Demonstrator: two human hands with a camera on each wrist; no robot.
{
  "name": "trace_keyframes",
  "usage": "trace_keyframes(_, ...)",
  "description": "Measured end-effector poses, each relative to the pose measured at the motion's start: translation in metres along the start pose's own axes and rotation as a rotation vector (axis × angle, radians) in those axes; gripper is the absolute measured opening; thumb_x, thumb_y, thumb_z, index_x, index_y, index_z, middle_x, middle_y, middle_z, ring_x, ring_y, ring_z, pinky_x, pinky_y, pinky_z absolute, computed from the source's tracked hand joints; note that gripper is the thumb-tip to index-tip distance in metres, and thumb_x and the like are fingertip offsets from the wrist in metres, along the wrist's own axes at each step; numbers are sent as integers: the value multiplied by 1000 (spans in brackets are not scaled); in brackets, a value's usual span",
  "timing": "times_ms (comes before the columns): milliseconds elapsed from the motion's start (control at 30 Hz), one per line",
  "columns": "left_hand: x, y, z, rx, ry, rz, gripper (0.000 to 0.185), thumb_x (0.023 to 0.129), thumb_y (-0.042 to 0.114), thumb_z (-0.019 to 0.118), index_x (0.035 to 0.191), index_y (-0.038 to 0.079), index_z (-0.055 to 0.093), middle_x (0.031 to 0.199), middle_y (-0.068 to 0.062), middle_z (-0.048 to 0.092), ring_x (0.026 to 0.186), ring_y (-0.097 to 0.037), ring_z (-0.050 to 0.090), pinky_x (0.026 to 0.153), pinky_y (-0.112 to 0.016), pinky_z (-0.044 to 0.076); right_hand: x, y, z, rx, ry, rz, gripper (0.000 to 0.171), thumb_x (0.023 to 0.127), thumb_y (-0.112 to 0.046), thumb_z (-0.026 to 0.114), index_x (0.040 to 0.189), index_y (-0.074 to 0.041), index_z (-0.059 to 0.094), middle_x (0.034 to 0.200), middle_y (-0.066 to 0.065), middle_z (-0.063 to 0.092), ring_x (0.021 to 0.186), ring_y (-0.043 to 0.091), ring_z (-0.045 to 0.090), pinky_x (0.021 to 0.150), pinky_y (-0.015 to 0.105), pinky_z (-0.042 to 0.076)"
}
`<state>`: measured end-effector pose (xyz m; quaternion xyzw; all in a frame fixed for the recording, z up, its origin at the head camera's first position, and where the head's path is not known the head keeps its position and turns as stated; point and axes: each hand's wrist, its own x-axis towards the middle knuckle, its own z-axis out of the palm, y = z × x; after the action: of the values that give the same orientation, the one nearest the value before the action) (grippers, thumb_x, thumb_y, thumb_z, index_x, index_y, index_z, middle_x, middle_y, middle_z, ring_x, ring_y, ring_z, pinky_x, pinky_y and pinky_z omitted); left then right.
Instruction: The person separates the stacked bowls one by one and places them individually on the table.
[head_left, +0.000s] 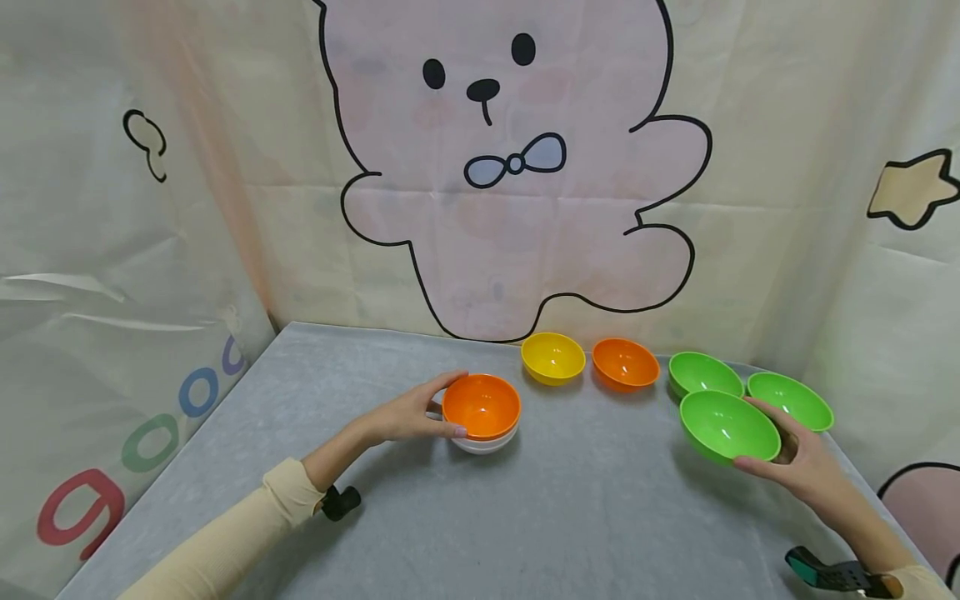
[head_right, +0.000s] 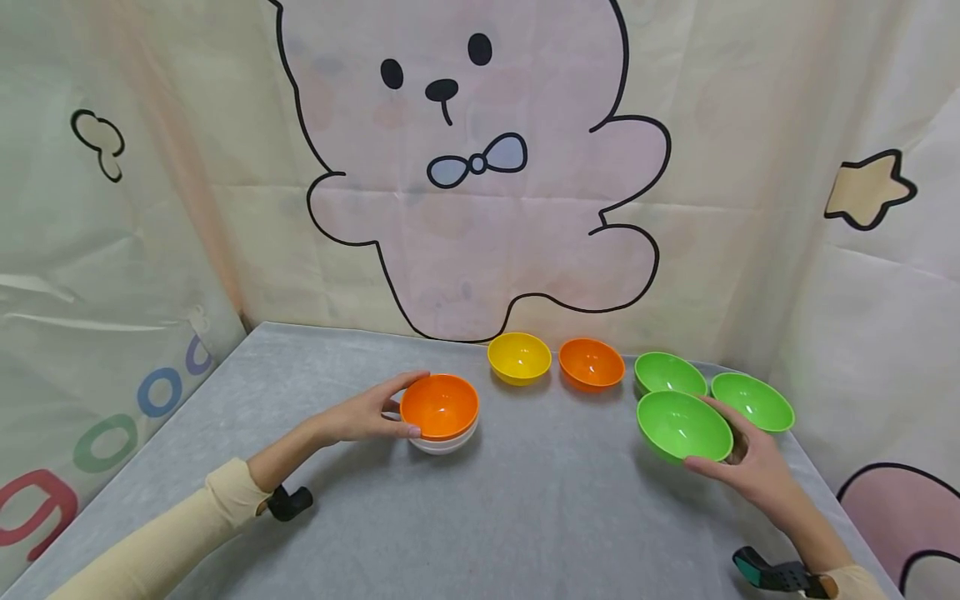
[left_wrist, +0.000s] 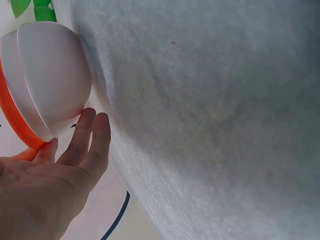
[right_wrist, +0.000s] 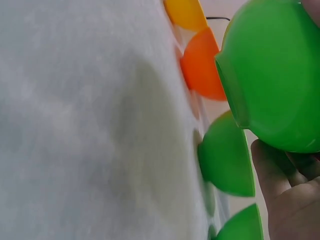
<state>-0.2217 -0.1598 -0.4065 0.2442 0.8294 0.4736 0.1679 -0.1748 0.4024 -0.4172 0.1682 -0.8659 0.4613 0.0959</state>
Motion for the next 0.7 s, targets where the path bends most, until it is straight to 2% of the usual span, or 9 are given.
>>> trace_keyframes(200, 0, 1, 0, 0, 1, -1, 88, 92, 30, 78, 161, 16, 26, 162, -12, 29, 118, -33, 58, 96, -44, 51, -10, 8, -14, -85, 7, 53, 84, 87, 1, 79, 158, -16, 37, 134, -23, 41, 110, -11, 44, 78, 8, 42)
trace_keyframes(500, 0, 1, 0, 0, -2, -10, 89, 91, 30, 79, 161, 14, 26, 161, -13, 29, 118, -32, 58, 95, -43, 52, -29, 21, -30, -166, 57, 90, 87, 86, -4, 81, 159, -24, 38, 127, -25, 44, 103, -10, 45, 73, 8, 41)
trace_keyframes(700, 0, 1, -1, 5, -4, -11, 90, 91, 31, 79, 162, 12, 25, 161, -14, 29, 118, -33, 58, 95, -44, 52, -37, 33, -43, -151, 79, 94, 85, 86, -2, 80, 158, -18, 39, 130, -28, 45, 105, -14, 45, 75, 6, 42)
